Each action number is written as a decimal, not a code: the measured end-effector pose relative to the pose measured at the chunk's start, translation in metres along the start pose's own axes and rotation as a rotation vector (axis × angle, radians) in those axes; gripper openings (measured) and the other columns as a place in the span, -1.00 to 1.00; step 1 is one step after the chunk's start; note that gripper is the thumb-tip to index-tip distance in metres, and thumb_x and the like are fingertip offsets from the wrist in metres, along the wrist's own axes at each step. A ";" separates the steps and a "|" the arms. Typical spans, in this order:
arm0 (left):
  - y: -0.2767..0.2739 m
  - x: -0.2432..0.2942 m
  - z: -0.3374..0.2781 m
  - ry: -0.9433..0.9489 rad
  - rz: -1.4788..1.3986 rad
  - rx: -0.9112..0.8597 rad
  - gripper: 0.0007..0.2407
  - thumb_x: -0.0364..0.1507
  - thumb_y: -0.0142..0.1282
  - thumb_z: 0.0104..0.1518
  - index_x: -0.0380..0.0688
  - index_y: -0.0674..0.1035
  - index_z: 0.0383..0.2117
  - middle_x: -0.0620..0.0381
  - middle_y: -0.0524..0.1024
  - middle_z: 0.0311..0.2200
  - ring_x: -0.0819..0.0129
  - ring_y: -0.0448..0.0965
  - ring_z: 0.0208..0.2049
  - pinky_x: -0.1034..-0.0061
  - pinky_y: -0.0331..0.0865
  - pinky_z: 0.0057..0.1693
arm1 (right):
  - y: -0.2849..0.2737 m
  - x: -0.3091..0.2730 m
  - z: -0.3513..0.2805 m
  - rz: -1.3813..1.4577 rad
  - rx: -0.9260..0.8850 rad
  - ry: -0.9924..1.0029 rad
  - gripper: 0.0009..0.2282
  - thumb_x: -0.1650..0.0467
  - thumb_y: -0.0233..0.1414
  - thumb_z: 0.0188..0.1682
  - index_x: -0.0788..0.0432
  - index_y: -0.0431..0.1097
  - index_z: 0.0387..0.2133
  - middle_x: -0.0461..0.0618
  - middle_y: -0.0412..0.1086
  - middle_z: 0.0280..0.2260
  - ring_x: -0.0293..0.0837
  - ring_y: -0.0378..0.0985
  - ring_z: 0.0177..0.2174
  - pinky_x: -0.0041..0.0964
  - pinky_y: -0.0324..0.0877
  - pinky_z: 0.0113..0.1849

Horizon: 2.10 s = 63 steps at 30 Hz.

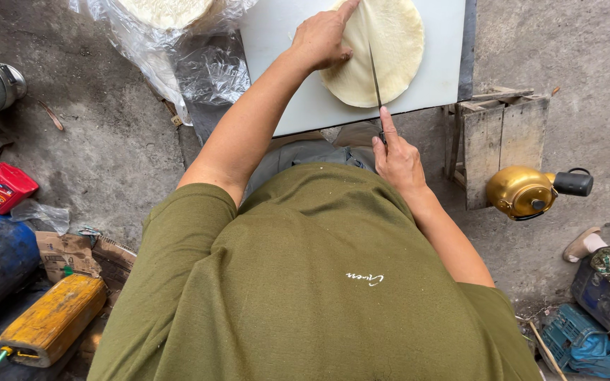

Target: The person cuts a flat round piece of dough into quarters using a knife and then folds the individual triangular pieces.

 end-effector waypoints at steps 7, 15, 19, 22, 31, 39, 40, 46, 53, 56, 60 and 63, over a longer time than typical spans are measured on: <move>-0.028 0.028 -0.025 0.272 0.083 0.423 -0.34 -0.20 0.38 -0.01 -0.09 0.31 0.22 -0.05 0.52 -0.22 0.04 0.55 -0.23 0.18 0.45 -0.13 | -0.003 0.021 -0.005 0.099 0.082 0.107 -0.52 0.44 0.02 0.24 0.38 0.01 0.35 0.14 0.46 -0.43 0.00 0.60 -0.46 -0.16 0.54 -0.44; 0.033 0.084 -0.121 0.888 0.396 0.436 -0.82 -0.27 0.13 0.21 -0.04 0.47 -0.23 0.16 0.35 -0.34 0.32 0.38 -0.27 0.41 0.28 -0.10 | -0.036 0.067 0.033 0.314 0.296 0.507 -0.70 0.36 0.19 0.09 0.36 0.34 -0.09 0.02 0.54 -0.47 -0.22 0.65 -0.51 -0.34 0.51 -0.43; 0.027 0.087 -0.127 0.869 0.304 0.516 -0.88 -0.43 0.10 0.11 -0.02 0.49 -0.25 0.19 0.35 -0.31 0.35 0.40 -0.22 0.44 0.27 -0.07 | -0.034 0.064 0.050 0.374 0.338 0.501 -0.71 0.39 0.22 0.05 0.34 0.34 -0.12 -0.02 0.56 -0.43 -0.26 0.67 -0.49 -0.36 0.51 -0.39; 0.022 0.085 -0.128 0.834 0.245 0.522 -0.86 -0.44 0.10 0.13 0.01 0.53 -0.20 0.21 0.35 -0.31 0.37 0.38 -0.24 0.43 0.26 -0.09 | -0.029 0.065 0.054 0.378 0.367 0.488 -0.74 0.42 0.23 0.03 0.32 0.34 -0.15 -0.04 0.55 -0.44 -0.26 0.66 -0.47 -0.36 0.52 -0.36; 0.013 0.082 -0.130 0.805 0.106 0.607 -0.85 -0.27 0.17 0.25 -0.02 0.54 -0.23 0.19 0.38 -0.32 0.31 0.38 -0.25 0.37 0.28 -0.11 | -0.020 0.075 0.056 0.389 0.371 0.499 -0.71 0.39 0.22 0.03 0.32 0.32 -0.13 -0.01 0.55 -0.43 -0.24 0.66 -0.46 -0.35 0.52 -0.35; -0.006 0.041 -0.071 0.407 0.093 0.610 -0.73 -0.44 0.21 0.17 -0.17 0.56 -0.02 0.07 0.43 -0.24 0.19 0.44 -0.18 0.36 0.38 -0.08 | -0.039 0.029 0.051 -0.061 0.231 0.084 -0.47 0.34 0.02 0.29 0.28 -0.10 0.40 0.28 0.46 -0.20 0.09 0.62 -0.23 -0.10 0.55 -0.21; -0.010 0.037 -0.062 0.367 0.099 0.596 -0.70 -0.45 0.24 0.08 -0.17 0.56 -0.03 0.03 0.43 -0.25 0.12 0.44 -0.18 0.32 0.38 -0.08 | -0.029 0.033 0.053 -0.022 0.120 0.155 -0.45 0.34 0.00 0.28 0.21 -0.13 0.44 0.24 0.46 -0.26 0.08 0.61 -0.31 -0.07 0.54 -0.28; -0.014 0.042 -0.033 0.343 0.212 0.542 -0.54 -0.49 0.26 -0.11 -0.29 0.50 0.01 -0.10 0.38 -0.23 0.05 0.42 -0.21 0.31 0.37 -0.12 | -0.008 -0.005 0.069 -0.092 0.000 0.014 -0.37 0.42 0.07 0.17 0.04 -0.10 0.46 0.26 0.40 -0.45 0.20 0.52 -0.45 0.12 0.47 -0.27; -0.004 0.030 -0.024 0.282 0.161 0.507 -0.54 -0.54 0.23 -0.07 -0.33 0.42 0.04 -0.10 0.37 -0.18 0.03 0.44 -0.15 0.30 0.40 -0.02 | 0.005 -0.002 0.084 -0.075 -0.064 0.067 -0.37 0.44 0.08 0.13 0.07 -0.08 0.44 0.26 0.37 -0.51 0.21 0.51 -0.48 0.14 0.46 -0.31; -0.002 0.027 -0.021 0.265 0.151 0.495 -0.53 -0.53 0.24 -0.07 -0.32 0.41 0.04 -0.11 0.37 -0.19 0.03 0.44 -0.16 0.30 0.41 -0.04 | 0.005 -0.005 0.088 -0.080 -0.032 0.037 -0.37 0.45 0.07 0.14 0.11 -0.09 0.45 0.26 0.38 -0.50 0.21 0.52 -0.47 0.13 0.47 -0.30; 0.002 0.026 -0.016 0.236 0.165 0.469 -0.49 -0.53 0.23 -0.04 -0.27 0.36 0.11 -0.09 0.38 -0.17 0.06 0.45 -0.14 0.31 0.43 -0.05 | 0.008 -0.006 0.090 -0.078 -0.048 0.042 -0.38 0.45 0.06 0.14 0.13 -0.09 0.45 0.25 0.38 -0.51 0.19 0.53 -0.47 0.11 0.48 -0.30; 0.005 0.026 -0.012 0.192 0.192 0.409 -0.36 -0.56 0.19 0.01 -0.14 0.24 0.32 -0.08 0.37 -0.16 0.10 0.45 -0.15 0.32 0.45 -0.08 | 0.008 -0.006 0.091 -0.072 -0.059 0.061 -0.38 0.44 0.06 0.15 0.12 -0.10 0.44 0.24 0.39 -0.50 0.17 0.54 -0.47 0.08 0.50 -0.32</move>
Point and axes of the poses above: each hand's wrist, its own z-axis towards the middle knuckle, its own y-axis out of the palm, x = y × z, the point moved 9 cm from there along z, towards the middle knuckle
